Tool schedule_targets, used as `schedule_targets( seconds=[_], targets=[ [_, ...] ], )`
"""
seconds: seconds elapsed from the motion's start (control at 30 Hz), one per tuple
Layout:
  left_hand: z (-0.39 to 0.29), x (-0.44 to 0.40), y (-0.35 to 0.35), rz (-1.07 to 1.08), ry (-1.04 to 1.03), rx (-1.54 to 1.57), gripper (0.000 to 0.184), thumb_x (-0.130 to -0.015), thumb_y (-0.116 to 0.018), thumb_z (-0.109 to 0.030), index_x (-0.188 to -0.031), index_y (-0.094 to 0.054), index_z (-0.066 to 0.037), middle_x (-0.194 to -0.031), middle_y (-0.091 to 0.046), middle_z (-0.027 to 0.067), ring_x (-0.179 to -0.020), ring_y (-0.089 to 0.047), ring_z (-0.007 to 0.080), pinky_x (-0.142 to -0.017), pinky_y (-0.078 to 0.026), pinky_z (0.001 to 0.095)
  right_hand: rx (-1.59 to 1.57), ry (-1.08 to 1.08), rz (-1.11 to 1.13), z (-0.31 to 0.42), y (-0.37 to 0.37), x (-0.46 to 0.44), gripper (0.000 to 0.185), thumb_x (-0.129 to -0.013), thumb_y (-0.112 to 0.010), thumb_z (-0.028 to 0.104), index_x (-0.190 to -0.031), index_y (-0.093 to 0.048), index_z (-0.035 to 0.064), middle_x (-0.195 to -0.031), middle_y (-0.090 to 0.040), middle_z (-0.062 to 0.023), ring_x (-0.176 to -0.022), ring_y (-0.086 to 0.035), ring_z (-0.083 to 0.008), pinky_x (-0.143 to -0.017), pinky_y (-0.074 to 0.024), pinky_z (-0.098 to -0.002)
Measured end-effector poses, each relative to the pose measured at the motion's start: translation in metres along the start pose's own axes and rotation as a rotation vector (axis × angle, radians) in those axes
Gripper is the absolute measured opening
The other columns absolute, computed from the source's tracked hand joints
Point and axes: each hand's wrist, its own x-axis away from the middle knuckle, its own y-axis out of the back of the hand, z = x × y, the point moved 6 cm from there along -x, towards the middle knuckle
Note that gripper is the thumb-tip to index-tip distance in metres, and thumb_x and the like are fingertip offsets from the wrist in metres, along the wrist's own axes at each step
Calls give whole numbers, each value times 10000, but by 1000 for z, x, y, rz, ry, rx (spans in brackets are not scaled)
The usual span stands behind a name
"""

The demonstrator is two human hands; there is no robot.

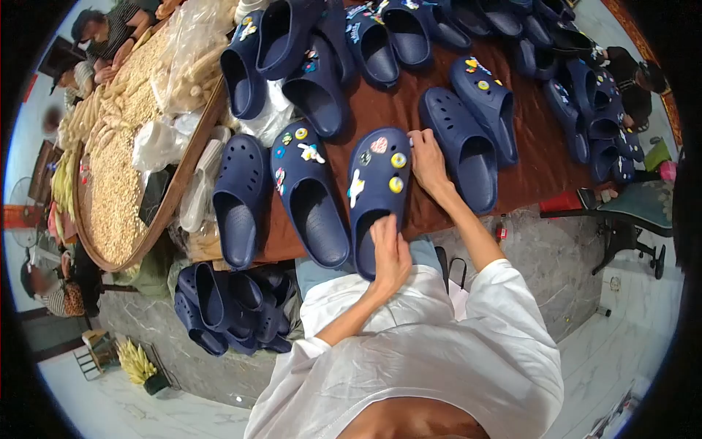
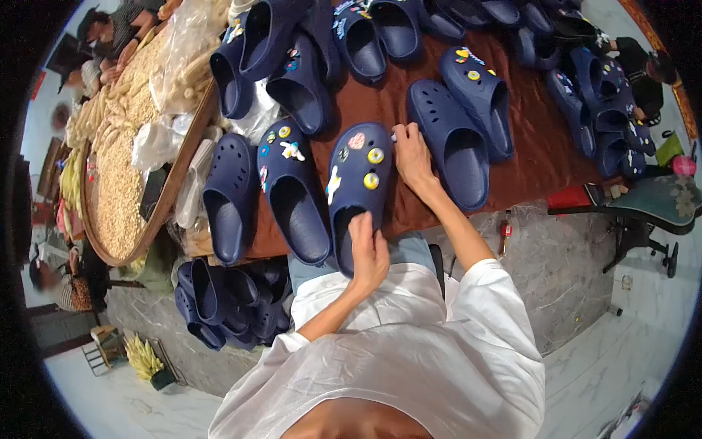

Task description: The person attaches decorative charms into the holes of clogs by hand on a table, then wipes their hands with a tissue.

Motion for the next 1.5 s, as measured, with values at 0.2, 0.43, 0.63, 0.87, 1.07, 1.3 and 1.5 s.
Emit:
schedule_targets(
  seconds=[0.2, 0.43, 0.63, 0.87, 1.07, 1.3, 1.5],
  targets=[
    [5, 28, 2, -77, 67, 30, 424, -886, -484, 61, -1295, -394, 125, -1198, -459, 283, -1088, -484, 421, -983, -392, 406, 4, -65, 43, 3, -19, -23, 301, -840, -630, 17, -1122, -529, 47, -1041, -499, -203, -961, -571, -428, -797, -495, -502],
    [9, 32, -1, -133, 123, 42, 443, -873, -481, 72, -1307, -397, 112, -1214, -454, 257, -1102, -487, 404, -998, -385, 394, -413, 194, 64, 37, -28, -44, 405, -829, -644, -14, -1214, -528, 31, -1083, -543, -200, -1029, -565, -417, -884, -468, -470],
    [10, 25, 0, -117, 86, 63, 486, -838, -489, 88, -1319, -417, 81, -1226, -464, 257, -1126, -474, 402, -1007, -377, 409, -383, 54, 32, 38, 21, -14, 280, -886, -604, 28, -1166, -628, 27, -1138, -593, -151, -1048, -605, -334, -902, -487, -381],
    [19, 21, -2, -21, 178, 126, 466, -816, -505, 69, -1280, -457, 62, -1207, -479, 266, -1131, -455, 442, -997, -368, 464, 40, -39, -294, 34, 109, 60, 282, -858, -641, 63, -1138, -618, 41, -1104, -560, -177, -1030, -548, -345, -902, -444, -421],
    [37, 4, 3, -122, 449, 603, 376, -911, -692, -193, -1157, -552, 55, -1035, -599, 90, -963, -540, 167, -863, -439, 299, 24, -102, -183, -3, 94, 69, 353, -885, -625, 100, -1203, -545, -29, -1121, -555, -213, -1040, -546, -392, -903, -438, -438],
    [37, -6, 5, -93, 659, 819, 444, -1017, -551, -263, -1296, -508, 79, -1261, -586, 107, -1147, -529, 165, -1028, -365, 287, 13, -98, -187, 14, 82, 76, 270, -884, -589, 73, -1136, -556, -18, -1023, -577, -207, -955, -551, -399, -825, -449, -464],
    [37, -5, 1, -125, 687, 876, 465, -1019, -548, -295, -1306, -504, 68, -1267, -569, 90, -1128, -522, 155, -999, -380, 284, -113, -69, -36, 56, 67, 90, 318, -857, -606, 34, -1158, -536, -39, -1007, -554, -215, -928, -540, -411, -814, -447, -473]
  ],
)
